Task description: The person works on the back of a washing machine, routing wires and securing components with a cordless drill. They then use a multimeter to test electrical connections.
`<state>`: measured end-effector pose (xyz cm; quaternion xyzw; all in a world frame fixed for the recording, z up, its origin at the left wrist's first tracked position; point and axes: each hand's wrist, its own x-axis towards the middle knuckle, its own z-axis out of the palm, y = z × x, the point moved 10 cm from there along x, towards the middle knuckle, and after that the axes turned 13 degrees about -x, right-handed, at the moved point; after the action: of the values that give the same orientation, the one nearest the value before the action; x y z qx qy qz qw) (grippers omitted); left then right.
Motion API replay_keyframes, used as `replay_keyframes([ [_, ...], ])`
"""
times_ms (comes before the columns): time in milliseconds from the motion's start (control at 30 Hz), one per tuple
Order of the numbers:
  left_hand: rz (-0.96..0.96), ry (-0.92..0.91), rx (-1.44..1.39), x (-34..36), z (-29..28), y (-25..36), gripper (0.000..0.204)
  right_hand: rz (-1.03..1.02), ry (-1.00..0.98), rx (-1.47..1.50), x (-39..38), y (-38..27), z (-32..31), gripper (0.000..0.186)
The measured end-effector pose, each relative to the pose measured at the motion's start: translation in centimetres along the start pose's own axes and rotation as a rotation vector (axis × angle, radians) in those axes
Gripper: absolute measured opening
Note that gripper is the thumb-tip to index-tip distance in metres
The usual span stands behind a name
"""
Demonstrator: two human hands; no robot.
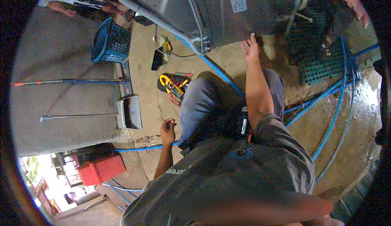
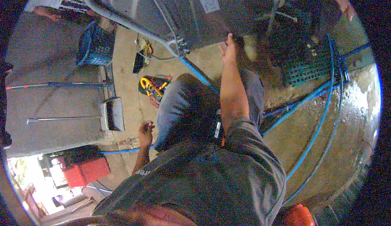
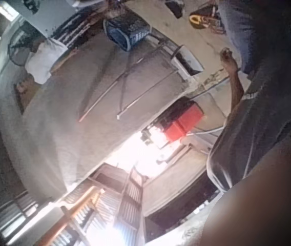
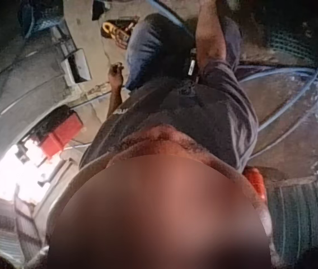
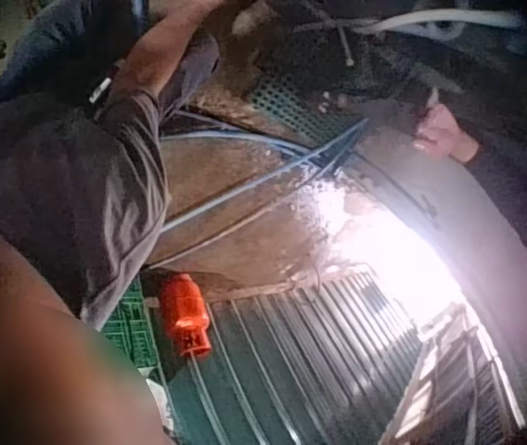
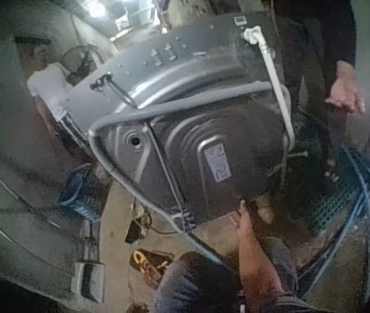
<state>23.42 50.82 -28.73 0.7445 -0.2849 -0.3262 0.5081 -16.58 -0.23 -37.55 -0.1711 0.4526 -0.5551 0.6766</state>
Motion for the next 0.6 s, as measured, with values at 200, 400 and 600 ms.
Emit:
replay_keyframes([
  [200,0.016,-0.032,-0.064,1.0,1.0,-0.1,0.017,0.036,-0.050,-0.026,0.3,0.1,-0.4,0.096],
  [400,0.032,-0.036,-0.067,0.9,0.2,-0.2,0.015,0.082,0.007,-0.012,0.5,1.4,-2.0,0.096],
  [600,0.022,-0.067,-0.109,1.7,0.9,0.5,0.019,0.161,0.011,0.057,1.1,2.5,-2.9,0.089],
])
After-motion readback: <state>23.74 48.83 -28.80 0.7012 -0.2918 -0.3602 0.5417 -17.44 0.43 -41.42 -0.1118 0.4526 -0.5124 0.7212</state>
